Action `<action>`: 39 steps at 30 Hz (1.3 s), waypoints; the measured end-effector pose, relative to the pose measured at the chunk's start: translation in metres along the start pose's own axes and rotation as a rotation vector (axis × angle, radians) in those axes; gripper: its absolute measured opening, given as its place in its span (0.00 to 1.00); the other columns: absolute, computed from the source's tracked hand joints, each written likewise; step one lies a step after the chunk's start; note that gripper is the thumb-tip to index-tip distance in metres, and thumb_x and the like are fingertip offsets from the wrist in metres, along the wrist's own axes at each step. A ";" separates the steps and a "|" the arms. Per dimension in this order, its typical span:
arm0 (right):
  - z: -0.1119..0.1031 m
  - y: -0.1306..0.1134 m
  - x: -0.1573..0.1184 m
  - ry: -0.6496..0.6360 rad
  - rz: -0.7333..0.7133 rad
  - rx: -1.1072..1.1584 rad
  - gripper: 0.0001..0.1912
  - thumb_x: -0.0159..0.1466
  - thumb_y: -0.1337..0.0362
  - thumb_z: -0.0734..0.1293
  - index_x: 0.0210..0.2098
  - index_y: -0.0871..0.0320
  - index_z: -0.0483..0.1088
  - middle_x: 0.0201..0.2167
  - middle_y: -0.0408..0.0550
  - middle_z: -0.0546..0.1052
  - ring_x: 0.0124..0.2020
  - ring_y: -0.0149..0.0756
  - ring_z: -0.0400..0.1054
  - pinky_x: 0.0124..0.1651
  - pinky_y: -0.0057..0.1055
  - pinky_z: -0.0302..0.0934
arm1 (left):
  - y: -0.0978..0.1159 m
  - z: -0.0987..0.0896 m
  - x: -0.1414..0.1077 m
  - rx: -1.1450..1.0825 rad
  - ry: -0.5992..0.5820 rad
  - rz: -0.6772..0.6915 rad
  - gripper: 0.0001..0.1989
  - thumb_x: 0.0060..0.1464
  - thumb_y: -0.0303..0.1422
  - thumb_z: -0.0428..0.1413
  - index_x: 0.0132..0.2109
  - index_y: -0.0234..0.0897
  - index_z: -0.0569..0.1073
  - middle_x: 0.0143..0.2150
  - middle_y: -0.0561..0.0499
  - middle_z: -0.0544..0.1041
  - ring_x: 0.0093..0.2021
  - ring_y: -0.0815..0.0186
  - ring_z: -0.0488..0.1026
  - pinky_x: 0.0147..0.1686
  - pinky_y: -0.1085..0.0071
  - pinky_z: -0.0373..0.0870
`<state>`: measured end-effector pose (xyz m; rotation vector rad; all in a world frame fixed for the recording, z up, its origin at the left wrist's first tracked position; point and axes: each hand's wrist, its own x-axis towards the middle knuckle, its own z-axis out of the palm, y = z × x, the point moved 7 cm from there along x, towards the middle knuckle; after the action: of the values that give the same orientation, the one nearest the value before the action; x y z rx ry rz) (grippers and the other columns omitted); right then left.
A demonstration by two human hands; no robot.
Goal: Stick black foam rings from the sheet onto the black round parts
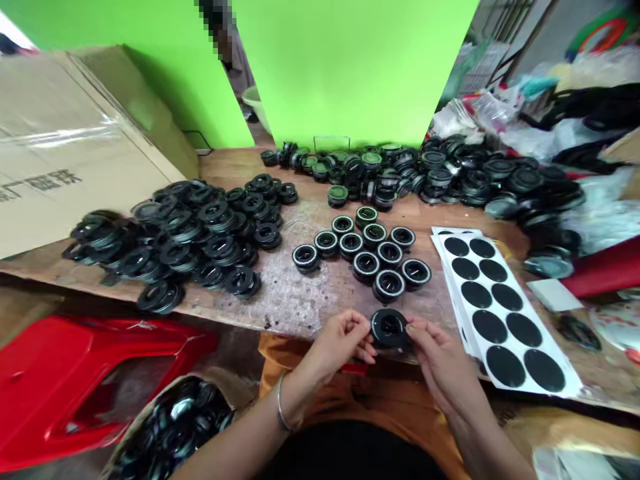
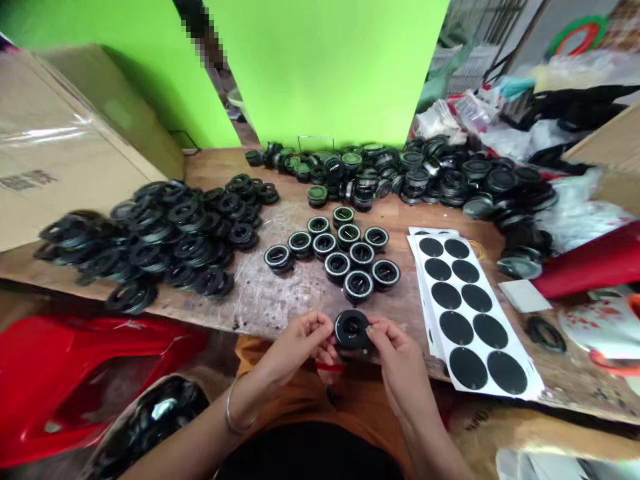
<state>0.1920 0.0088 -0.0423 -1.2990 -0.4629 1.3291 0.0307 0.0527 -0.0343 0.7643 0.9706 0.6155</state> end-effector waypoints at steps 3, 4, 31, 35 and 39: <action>0.002 0.000 0.002 0.000 -0.033 -0.021 0.10 0.55 0.59 0.74 0.33 0.57 0.76 0.39 0.45 0.76 0.44 0.36 0.66 0.50 0.29 0.59 | -0.003 0.002 0.002 -0.051 -0.016 -0.028 0.23 0.46 0.45 0.64 0.36 0.33 0.64 0.25 0.54 0.72 0.23 0.69 0.75 0.23 0.75 0.74; 0.003 0.001 0.002 0.003 -0.040 -0.024 0.10 0.55 0.59 0.74 0.33 0.57 0.76 0.39 0.45 0.76 0.44 0.36 0.66 0.50 0.29 0.59 | -0.004 0.002 0.002 -0.064 -0.023 -0.035 0.23 0.46 0.45 0.64 0.37 0.33 0.64 0.25 0.54 0.72 0.23 0.69 0.75 0.23 0.75 0.74; 0.007 -0.001 -0.004 0.074 -0.100 -0.149 0.10 0.55 0.59 0.71 0.25 0.57 0.69 0.39 0.47 0.75 0.43 0.39 0.68 0.44 0.30 0.63 | -0.002 0.000 0.001 -0.061 -0.052 -0.024 0.23 0.46 0.47 0.64 0.35 0.33 0.65 0.25 0.53 0.73 0.23 0.68 0.76 0.24 0.76 0.74; 0.006 0.000 -0.004 0.078 -0.111 -0.161 0.10 0.56 0.58 0.70 0.25 0.57 0.68 0.41 0.47 0.75 0.40 0.38 0.69 0.42 0.31 0.63 | 0.000 -0.001 0.004 -0.002 -0.037 0.019 0.23 0.45 0.47 0.64 0.35 0.33 0.65 0.25 0.53 0.73 0.24 0.67 0.76 0.24 0.75 0.75; 0.008 -0.007 -0.006 0.086 -0.196 -0.318 0.11 0.59 0.58 0.68 0.25 0.57 0.67 0.41 0.47 0.73 0.40 0.37 0.67 0.42 0.31 0.61 | -0.001 0.000 0.008 0.008 -0.027 0.016 0.23 0.45 0.45 0.64 0.35 0.35 0.63 0.24 0.55 0.72 0.22 0.66 0.76 0.22 0.73 0.75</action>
<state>0.1870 0.0083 -0.0311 -1.5221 -0.7442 1.0602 0.0344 0.0577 -0.0387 0.7863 0.9441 0.6138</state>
